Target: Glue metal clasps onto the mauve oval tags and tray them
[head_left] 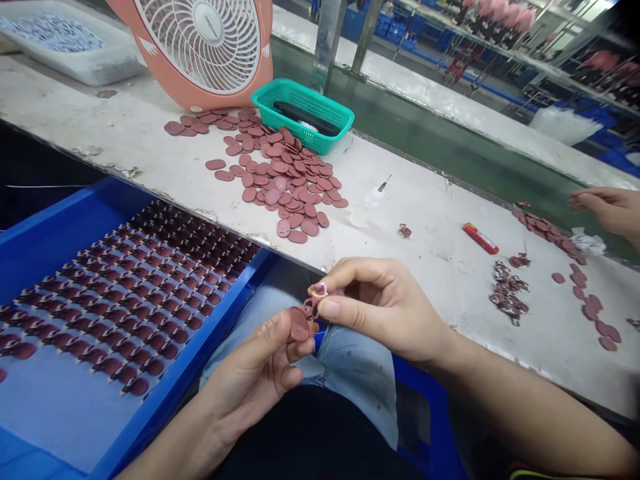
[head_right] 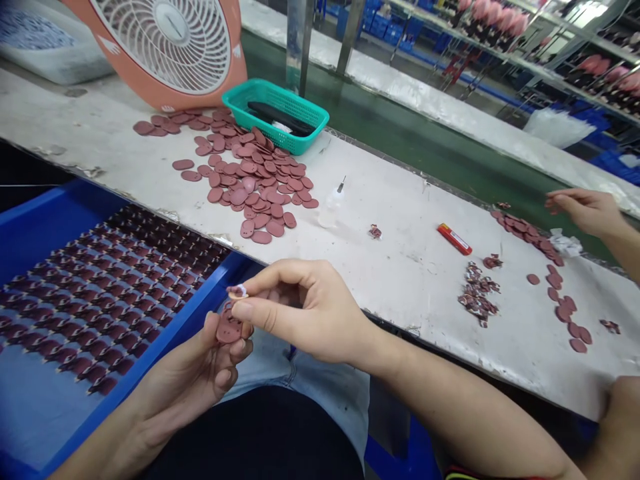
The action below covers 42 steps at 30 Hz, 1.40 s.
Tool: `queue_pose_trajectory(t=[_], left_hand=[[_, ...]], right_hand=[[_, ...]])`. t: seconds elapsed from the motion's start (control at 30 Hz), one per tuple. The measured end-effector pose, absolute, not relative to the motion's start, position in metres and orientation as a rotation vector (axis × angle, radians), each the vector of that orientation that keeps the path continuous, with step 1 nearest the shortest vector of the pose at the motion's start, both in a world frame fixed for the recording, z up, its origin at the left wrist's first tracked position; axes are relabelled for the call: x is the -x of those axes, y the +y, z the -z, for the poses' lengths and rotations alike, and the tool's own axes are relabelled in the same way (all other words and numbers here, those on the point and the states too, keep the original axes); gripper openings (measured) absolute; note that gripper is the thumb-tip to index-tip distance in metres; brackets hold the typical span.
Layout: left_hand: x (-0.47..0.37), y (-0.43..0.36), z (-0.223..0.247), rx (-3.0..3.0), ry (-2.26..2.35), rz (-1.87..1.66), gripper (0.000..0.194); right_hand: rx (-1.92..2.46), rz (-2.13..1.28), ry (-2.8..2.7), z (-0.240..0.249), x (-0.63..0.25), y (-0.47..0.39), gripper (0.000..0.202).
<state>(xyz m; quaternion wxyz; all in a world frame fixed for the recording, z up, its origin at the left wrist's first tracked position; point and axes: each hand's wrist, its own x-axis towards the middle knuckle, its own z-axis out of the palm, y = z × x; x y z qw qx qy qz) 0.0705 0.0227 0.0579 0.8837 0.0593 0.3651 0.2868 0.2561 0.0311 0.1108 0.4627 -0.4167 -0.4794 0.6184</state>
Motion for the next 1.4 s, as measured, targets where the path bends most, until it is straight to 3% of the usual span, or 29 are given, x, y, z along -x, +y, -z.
queue_pose_trajectory(t=[0.27, 0.67, 1.0, 1.4], left_hand=[[-0.076, 0.032, -0.082, -0.591, 0.965, -0.915, 0.033], [-0.090, 0.052, -0.096, -1.074, 0.764, -0.725, 0.006], [-0.088, 0.067, -0.108, -1.761, 0.779, -0.584, 0.012], [-0.082, 0.063, -0.087, -1.327, 0.716, -0.430, 0.017]], right_hand=[[1.041, -1.378, -0.820, -0.107, -0.253, 0.019, 0.020], [1.199, -1.351, -0.946, -0.116, -0.263, 0.002, 0.026], [1.274, -1.502, -0.980, -0.111, -0.274, -0.002, 0.023], [1.309, -1.580, -0.982, -0.103, -0.274, -0.002, 0.026]])
